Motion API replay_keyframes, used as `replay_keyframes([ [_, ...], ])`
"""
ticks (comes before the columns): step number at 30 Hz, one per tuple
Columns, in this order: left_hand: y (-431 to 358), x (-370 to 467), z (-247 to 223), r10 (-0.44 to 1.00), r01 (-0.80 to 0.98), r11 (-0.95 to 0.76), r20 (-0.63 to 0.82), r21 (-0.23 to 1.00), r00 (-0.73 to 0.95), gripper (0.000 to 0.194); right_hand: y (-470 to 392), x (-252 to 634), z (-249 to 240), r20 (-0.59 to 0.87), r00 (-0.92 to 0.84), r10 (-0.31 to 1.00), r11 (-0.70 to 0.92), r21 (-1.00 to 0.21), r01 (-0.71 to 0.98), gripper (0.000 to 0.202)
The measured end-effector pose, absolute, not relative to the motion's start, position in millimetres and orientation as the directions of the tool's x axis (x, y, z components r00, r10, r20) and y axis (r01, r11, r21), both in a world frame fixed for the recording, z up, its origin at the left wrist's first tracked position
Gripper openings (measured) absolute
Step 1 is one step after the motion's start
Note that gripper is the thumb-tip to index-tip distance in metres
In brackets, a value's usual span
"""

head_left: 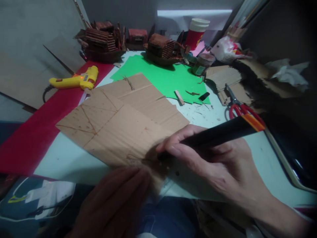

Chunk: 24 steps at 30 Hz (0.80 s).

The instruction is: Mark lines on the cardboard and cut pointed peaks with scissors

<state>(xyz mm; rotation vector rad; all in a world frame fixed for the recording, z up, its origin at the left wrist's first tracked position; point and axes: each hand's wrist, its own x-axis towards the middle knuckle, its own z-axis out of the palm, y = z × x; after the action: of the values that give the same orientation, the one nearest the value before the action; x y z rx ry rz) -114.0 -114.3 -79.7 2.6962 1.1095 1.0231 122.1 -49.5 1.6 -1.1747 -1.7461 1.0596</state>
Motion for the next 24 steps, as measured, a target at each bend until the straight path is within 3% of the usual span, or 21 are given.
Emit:
replay_keyframes([
  [8, -115.3, -117.8, -74.7, 0.68, 0.611, -0.723, 0.486, 0.322, 0.549, 0.039, -58.2, 130.7, 4.5, 0.136, -0.244, 0.96, 0.22, -0.907, 0.359, 0.019],
  [12, -113.0, -122.6, -73.3, 0.658, 0.605, -0.745, 0.46, 0.282, 0.596, 0.041, -64.1, 138.4, 4.6, 0.133, -0.204, 0.97, 0.198, -0.919, 0.34, 0.014],
  [19, -110.8, -126.6, -74.0, 0.628, 0.589, -0.769, 0.471, 0.25, 0.62, 0.064, -71.4, 150.7, 2.5, 0.13, -0.129, 0.983, 0.172, -0.895, 0.411, 0.019],
  [24, -110.4, -130.5, -73.6, 0.58, 0.563, -0.805, 0.442, 0.186, 0.684, 0.065, -77.1, 159.6, -7.9, 0.12, -0.041, 0.992, 0.126, -0.921, 0.368, 0.016],
])
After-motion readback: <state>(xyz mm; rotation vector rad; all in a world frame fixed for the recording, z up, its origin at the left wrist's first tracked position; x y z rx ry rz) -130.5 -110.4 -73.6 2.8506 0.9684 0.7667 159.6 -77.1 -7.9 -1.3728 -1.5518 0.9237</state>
